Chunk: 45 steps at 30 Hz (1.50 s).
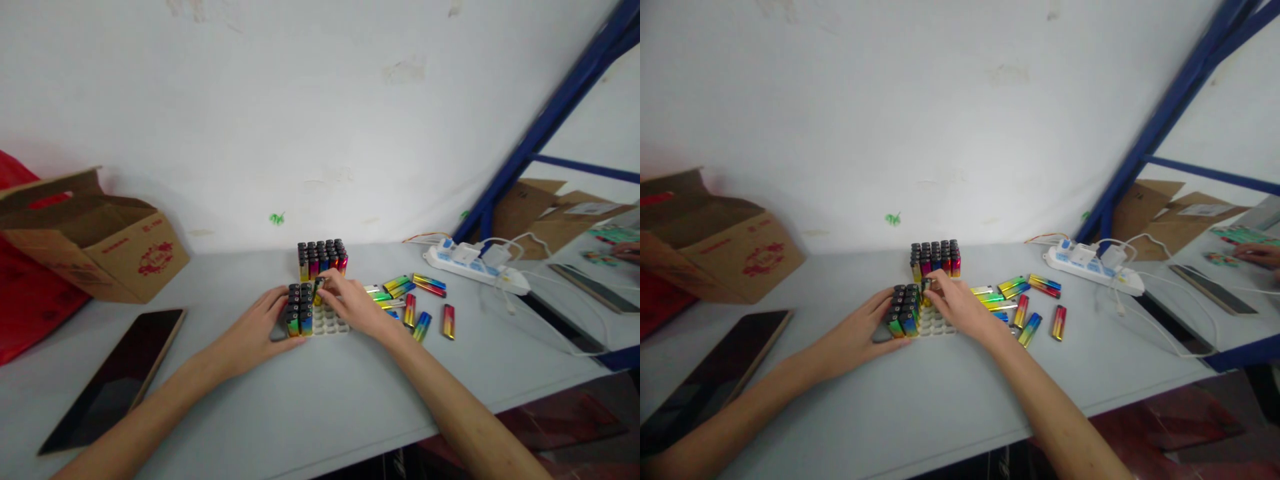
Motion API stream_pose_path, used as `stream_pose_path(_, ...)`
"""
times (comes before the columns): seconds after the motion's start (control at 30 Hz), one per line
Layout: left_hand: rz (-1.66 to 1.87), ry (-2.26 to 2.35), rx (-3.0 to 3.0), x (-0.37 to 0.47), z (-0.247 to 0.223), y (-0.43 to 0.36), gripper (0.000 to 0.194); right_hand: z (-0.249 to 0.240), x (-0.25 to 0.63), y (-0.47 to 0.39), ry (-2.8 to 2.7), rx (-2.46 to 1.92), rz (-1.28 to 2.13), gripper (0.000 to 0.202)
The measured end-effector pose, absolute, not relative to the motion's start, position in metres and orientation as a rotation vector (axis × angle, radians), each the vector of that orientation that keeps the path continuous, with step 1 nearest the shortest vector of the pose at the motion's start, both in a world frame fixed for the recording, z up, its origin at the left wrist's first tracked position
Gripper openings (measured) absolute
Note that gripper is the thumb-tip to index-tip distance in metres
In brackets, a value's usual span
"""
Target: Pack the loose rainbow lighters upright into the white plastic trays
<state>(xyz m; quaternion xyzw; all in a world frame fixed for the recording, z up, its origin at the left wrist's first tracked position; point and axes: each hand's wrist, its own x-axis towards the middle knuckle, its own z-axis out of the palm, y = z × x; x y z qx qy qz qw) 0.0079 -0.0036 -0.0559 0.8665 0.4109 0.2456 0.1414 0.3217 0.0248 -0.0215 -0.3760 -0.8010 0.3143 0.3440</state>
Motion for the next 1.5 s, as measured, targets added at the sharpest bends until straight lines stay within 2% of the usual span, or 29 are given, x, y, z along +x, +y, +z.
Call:
stream_pose_path(0.17, 0.737, 1.154, 2.522, 0.006, -0.058, -0.001, 0.079, -0.019, 0.324, 0.028, -2.188, -0.971, 0.798, 0.012)
stream_pose_path(0.4, 0.752, 1.155, 2.510, 0.002, -0.061, 0.004, 0.081, -0.020, 0.329, 0.030, -2.293, -0.974, 0.674, 0.018)
stream_pose_path(0.53, 0.777, 1.169, 2.504, 0.000, -0.063, 0.006, 0.080, -0.013, 0.363, 0.036, -2.152, -1.048, 0.452, 0.029)
stream_pose_path(0.67, 0.769, 1.175, 2.514, -0.003, -0.068, 0.008, 0.083, -0.006, 0.412, 0.045, -1.990, -1.183, 0.267, 0.023)
stream_pose_path(0.8, 0.786, 1.180, 2.527, -0.003, -0.071, 0.009, 0.085, -0.006, 0.440, 0.053, -2.142, -1.344, 0.404, 0.008)
stream_pose_path(0.93, 0.800, 1.171, 2.515, 0.000, -0.069, 0.007, 0.083, -0.012, 0.439, 0.054, -2.305, -1.422, 0.548, 0.002)
stream_pose_path(1.13, 0.750, 1.173, 2.508, 0.002, -0.065, 0.005, 0.083, -0.018, 0.436, 0.056, -2.085, -1.336, 0.484, 0.007)
stream_pose_path(1.33, 0.696, 1.204, 2.506, 0.003, -0.066, 0.004, 0.088, -0.009, 0.413, 0.055, -1.575, -1.119, 0.688, 0.055)
stream_pose_path(1.5, 0.699, 1.197, 2.518, 0.001, -0.066, 0.004, 0.086, -0.010, 0.368, 0.047, -1.243, -0.996, 0.960, 0.077)
